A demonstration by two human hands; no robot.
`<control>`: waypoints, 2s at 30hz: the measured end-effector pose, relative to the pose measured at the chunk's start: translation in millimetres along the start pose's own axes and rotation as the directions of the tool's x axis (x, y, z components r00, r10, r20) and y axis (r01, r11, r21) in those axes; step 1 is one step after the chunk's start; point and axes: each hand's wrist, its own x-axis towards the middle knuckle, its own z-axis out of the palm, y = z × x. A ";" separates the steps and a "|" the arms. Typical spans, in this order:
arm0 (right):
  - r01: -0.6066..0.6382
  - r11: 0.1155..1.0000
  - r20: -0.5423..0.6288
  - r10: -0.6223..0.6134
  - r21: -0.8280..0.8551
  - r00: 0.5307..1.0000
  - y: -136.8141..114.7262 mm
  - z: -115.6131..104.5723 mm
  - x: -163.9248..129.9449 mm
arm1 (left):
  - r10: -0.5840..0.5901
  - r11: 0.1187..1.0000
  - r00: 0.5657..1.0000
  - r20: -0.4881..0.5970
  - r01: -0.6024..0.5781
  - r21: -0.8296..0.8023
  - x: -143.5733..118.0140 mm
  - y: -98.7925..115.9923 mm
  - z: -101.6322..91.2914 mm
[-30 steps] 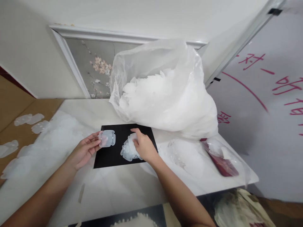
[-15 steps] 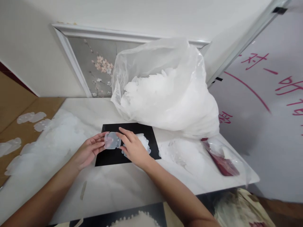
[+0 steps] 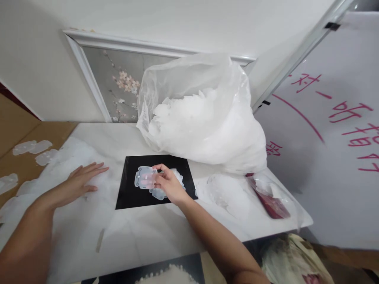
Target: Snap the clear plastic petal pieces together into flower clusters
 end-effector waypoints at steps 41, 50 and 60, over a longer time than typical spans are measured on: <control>0.579 0.333 0.393 -0.482 -0.744 0.783 18.0 19.1 6.8 | -0.131 0.421 0.977 0.166 0.206 -0.883 4.2 87.5 64.0; 0.674 0.088 0.449 -0.681 -0.733 0.578 26.0 11.3 7.5 | -0.087 0.399 0.954 0.288 0.298 -0.867 2.0 84.8 59.1; 0.642 0.074 0.423 -0.694 -0.763 0.582 24.9 9.5 4.1 | -0.262 0.405 0.927 0.266 0.356 -0.842 -0.7 91.3 54.3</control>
